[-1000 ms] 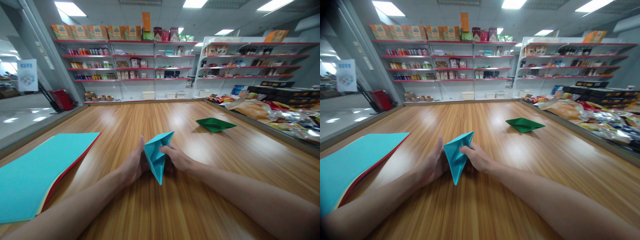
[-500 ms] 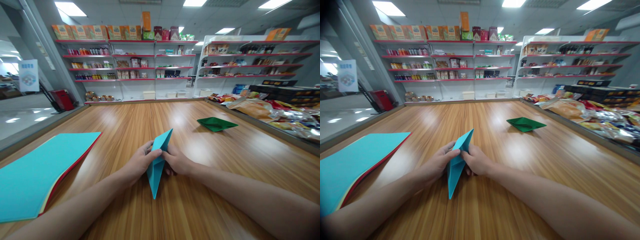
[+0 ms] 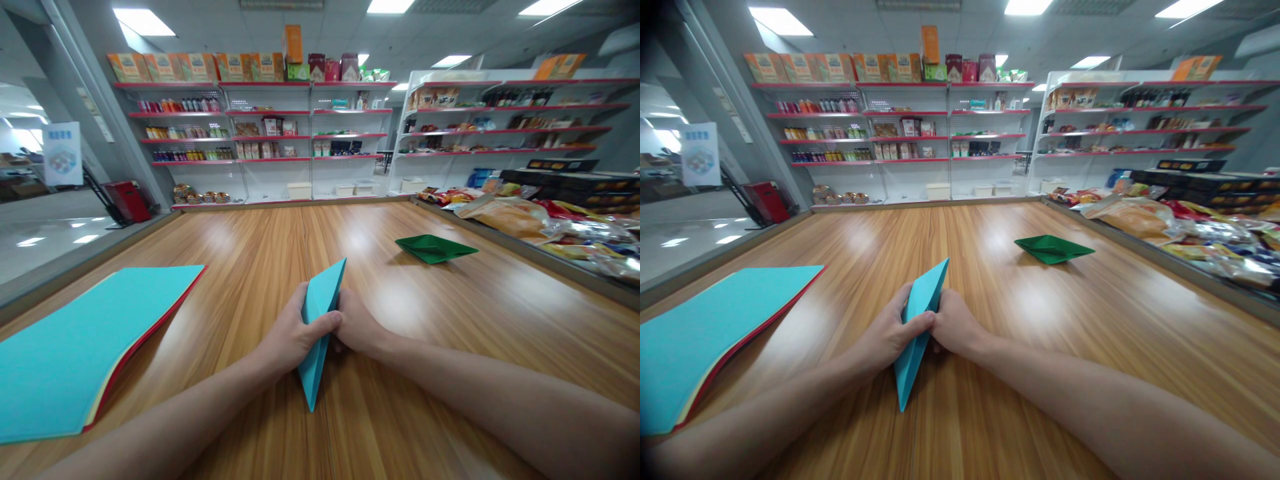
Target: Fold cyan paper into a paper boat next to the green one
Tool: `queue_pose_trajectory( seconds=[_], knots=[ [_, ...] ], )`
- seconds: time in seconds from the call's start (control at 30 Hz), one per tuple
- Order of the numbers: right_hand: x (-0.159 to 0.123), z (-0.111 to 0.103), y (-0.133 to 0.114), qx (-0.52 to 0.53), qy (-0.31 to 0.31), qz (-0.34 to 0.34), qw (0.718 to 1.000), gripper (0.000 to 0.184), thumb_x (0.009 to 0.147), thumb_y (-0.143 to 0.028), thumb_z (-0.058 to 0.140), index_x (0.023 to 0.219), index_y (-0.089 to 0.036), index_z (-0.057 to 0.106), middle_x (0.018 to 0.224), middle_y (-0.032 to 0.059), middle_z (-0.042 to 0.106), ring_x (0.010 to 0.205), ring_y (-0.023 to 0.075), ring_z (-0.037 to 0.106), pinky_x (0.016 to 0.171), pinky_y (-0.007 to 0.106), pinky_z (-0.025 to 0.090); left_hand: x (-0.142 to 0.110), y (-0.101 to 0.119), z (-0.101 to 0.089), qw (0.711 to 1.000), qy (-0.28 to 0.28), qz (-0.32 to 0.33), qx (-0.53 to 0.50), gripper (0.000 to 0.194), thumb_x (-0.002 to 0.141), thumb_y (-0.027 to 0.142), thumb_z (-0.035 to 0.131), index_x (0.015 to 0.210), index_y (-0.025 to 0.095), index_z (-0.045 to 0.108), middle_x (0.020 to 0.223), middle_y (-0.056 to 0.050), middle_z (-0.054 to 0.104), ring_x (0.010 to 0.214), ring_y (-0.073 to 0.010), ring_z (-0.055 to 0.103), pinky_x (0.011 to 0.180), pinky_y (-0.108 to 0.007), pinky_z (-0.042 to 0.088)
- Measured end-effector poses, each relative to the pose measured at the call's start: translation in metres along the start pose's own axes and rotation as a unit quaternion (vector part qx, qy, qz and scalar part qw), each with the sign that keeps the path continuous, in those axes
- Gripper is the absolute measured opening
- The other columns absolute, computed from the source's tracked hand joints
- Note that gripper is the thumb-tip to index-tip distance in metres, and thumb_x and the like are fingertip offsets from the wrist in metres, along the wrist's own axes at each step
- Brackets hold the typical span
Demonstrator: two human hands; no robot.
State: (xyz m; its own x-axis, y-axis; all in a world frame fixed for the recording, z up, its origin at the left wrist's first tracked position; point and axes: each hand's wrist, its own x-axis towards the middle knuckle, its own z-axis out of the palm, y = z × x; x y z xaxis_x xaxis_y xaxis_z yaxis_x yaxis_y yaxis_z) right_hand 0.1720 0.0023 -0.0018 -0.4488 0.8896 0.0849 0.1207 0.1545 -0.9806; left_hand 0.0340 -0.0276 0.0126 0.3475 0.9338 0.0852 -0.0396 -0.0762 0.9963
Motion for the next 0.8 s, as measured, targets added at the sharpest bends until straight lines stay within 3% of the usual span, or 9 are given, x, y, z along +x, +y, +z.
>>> queue_pose_trajectory(
  seconds=[0.2, 0.33, 0.43, 0.63, 0.8],
  knots=[
    [0.002, -0.007, -0.005, 0.015, 0.04, -0.003, 0.999, 0.025, 0.075, -0.036, 0.061, 0.067, -0.015, 0.049, 0.047, -0.0053, 0.049, 0.029, 0.0052, 0.041, 0.024, 0.014, 0.03, 0.0, -0.002, -0.008, 0.984, -0.088, -0.059, -0.142, 0.053, 0.087, 0.059, 0.041, 0.107, 0.012, 0.054, 0.082, -0.01, 0.065, 0.073, -0.0202, 0.063, 0.056, -0.025, 0.047],
    [0.0, 0.001, -0.004, 0.039, 0.014, 0.002, 0.999, 0.026, 0.074, -0.036, 0.063, 0.066, -0.016, 0.048, 0.043, -0.005, 0.05, 0.03, 0.008, 0.046, 0.024, 0.015, 0.034, 0.002, -0.005, -0.01, 0.983, -0.11, -0.064, -0.132, 0.051, 0.079, 0.057, 0.056, 0.1, 0.011, 0.056, 0.077, -0.011, 0.066, 0.066, -0.0182, 0.063, 0.059, -0.027, 0.05],
    [-0.003, 0.005, -0.003, 0.054, -0.023, 0.002, 0.998, 0.022, 0.074, -0.032, 0.061, 0.064, -0.016, 0.049, 0.042, -0.0032, 0.053, 0.032, 0.0105, 0.051, 0.026, 0.015, 0.037, 0.003, -0.007, -0.01, 0.985, -0.111, -0.082, -0.102, 0.049, 0.073, 0.053, 0.067, 0.095, 0.01, 0.057, 0.072, -0.01, 0.066, 0.06, -0.0171, 0.063, 0.057, -0.028, 0.052],
    [-0.001, 0.002, -0.002, 0.043, -0.013, -0.005, 0.999, 0.018, 0.072, -0.028, 0.056, 0.061, -0.014, 0.052, 0.045, -0.0023, 0.055, 0.03, 0.0083, 0.048, 0.025, 0.015, 0.036, 0.003, -0.007, -0.008, 0.991, -0.089, -0.095, -0.041, 0.048, 0.074, 0.056, 0.062, 0.085, 0.009, 0.059, 0.069, -0.01, 0.067, 0.052, -0.0175, 0.063, 0.047, -0.027, 0.054],
    [-0.001, 0.0, -0.001, 0.075, -0.037, 0.025, 0.996, 0.036, 0.077, -0.044, 0.053, 0.056, -0.015, 0.05, 0.042, -0.0003, 0.054, 0.031, 0.0101, 0.049, 0.027, 0.016, 0.037, 0.003, -0.007, -0.006, 0.993, -0.037, -0.11, 0.009, 0.045, 0.077, 0.055, 0.059, 0.077, 0.009, 0.059, 0.064, -0.01, 0.067, 0.047, -0.0176, 0.063, 0.042, -0.027, 0.053]
  ],
)
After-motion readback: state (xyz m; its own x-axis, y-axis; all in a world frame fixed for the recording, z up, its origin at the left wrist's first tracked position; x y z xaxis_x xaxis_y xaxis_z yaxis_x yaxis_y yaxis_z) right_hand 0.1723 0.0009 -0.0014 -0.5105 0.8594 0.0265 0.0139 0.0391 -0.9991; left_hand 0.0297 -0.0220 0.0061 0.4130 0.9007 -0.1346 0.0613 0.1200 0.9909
